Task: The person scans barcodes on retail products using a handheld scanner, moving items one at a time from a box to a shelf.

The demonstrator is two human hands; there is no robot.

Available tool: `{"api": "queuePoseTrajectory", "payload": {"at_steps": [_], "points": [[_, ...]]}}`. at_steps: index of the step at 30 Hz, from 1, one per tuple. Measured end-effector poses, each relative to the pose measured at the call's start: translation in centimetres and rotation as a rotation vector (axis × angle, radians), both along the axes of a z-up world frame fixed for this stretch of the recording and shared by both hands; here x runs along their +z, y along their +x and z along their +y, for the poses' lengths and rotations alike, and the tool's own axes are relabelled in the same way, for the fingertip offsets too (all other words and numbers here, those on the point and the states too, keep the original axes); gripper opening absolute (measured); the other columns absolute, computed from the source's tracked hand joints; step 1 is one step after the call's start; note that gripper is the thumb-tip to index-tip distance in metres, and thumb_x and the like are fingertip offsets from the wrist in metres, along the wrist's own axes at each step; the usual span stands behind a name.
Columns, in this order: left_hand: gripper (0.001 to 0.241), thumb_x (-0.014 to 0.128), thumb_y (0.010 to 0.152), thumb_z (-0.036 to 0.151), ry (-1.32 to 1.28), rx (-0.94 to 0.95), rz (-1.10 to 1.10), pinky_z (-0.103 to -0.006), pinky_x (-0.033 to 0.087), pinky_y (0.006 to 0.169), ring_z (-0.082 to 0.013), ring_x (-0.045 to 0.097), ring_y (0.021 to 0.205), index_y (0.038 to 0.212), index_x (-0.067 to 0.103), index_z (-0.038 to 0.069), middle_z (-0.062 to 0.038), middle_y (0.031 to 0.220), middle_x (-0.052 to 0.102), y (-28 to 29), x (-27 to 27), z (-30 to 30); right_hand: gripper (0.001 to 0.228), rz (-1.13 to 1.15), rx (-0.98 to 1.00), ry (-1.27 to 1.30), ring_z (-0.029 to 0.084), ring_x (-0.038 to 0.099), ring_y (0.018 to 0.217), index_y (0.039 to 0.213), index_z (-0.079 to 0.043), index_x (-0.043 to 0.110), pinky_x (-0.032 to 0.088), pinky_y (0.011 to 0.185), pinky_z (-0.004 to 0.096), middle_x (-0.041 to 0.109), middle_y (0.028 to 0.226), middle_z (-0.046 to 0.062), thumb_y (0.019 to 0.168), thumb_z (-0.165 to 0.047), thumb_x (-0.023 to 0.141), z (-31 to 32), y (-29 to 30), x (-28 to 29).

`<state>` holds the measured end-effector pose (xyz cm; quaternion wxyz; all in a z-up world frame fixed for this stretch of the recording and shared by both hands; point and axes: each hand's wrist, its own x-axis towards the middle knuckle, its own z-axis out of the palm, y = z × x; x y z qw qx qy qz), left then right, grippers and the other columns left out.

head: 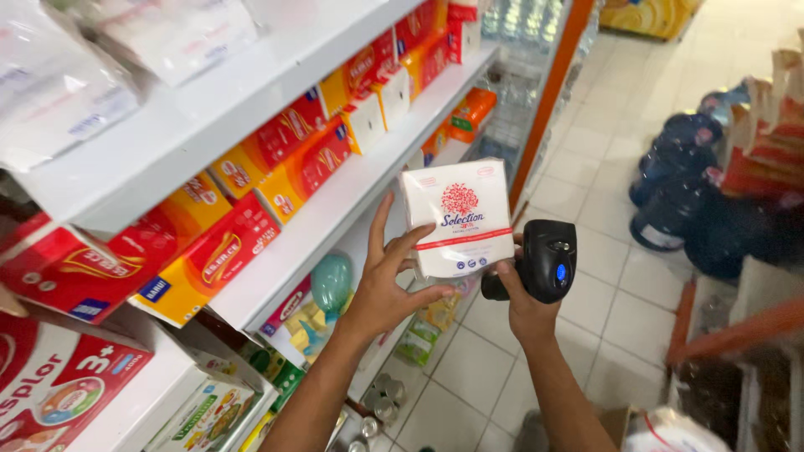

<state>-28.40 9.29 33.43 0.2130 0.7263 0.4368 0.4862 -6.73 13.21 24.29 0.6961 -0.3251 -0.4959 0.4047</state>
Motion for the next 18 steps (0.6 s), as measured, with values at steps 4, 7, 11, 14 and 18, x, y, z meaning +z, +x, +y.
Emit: {"api": "queuePoseTrajectory", "payload": {"at_steps": [4, 7, 11, 14, 18], "points": [[0.075, 0.089, 0.077, 0.013, 0.121, 0.08, 0.057, -0.0384, 0.057, 0.098, -0.03, 0.064, 0.13, 0.145, 0.058, 0.015, -0.019, 0.171, 0.013, -1.0, 3.0, 1.6, 0.038, -0.024, 0.058, 0.046, 0.009, 0.066, 0.096, 0.131, -0.004, 0.059, 0.055, 0.081, 0.027, 0.069, 0.108, 0.002, 0.095, -0.009, 0.071, 4.0, -1.1, 2.9], [0.076, 0.089, 0.077, 0.009, 0.346, 0.206, 0.205, -0.041, 0.06, 0.104, -0.0318, 0.066, 0.131, 0.146, 0.058, 0.015, -0.02, 0.169, 0.026, -1.9, 5.5, 2.5, 0.042, -0.014, 0.143, 0.22, 0.01, 0.064, 0.103, 0.132, -0.003, 0.058, 0.054, 0.091, 0.027, 0.067, 0.112, 0.002, 0.094, -0.005, 0.076, 7.2, -2.6, 5.3], [0.069, 0.088, 0.079, 0.011, 0.413, 0.399, 0.248, -0.0386, 0.058, 0.096, -0.0351, 0.064, 0.129, 0.142, 0.059, 0.015, -0.022, 0.161, 0.04, -3.1, 9.2, 2.6, 0.043, -0.004, 0.212, 0.257, 0.009, 0.064, 0.097, 0.13, -0.004, 0.06, 0.055, 0.086, 0.026, 0.066, 0.11, 0.0, 0.091, -0.007, 0.078, 11.2, -5.4, 9.3], [0.066, 0.089, 0.077, 0.014, 0.586, 0.593, 0.39, -0.041, 0.058, 0.098, -0.0392, 0.062, 0.128, 0.137, 0.061, 0.014, -0.021, 0.152, 0.05, -4.4, 12.3, 2.4, 0.041, 0.012, 0.296, 0.296, 0.008, 0.065, 0.093, 0.127, -0.005, 0.061, 0.055, 0.084, 0.025, 0.067, 0.106, -0.001, 0.091, -0.01, 0.08, 13.4, -8.3, 13.2], [0.059, 0.086, 0.081, 0.016, 0.669, 0.746, 0.443, -0.04, 0.059, 0.095, -0.0355, 0.067, 0.12, 0.135, 0.063, 0.015, -0.017, 0.144, 0.058, -6.3, 15.7, 2.5, 0.034, 0.018, 0.309, 0.36, 0.009, 0.066, 0.089, 0.118, -0.003, 0.065, 0.055, 0.08, 0.025, 0.068, 0.102, 0.0, 0.092, -0.014, 0.083, 14.9, -12.1, 18.2]]}}
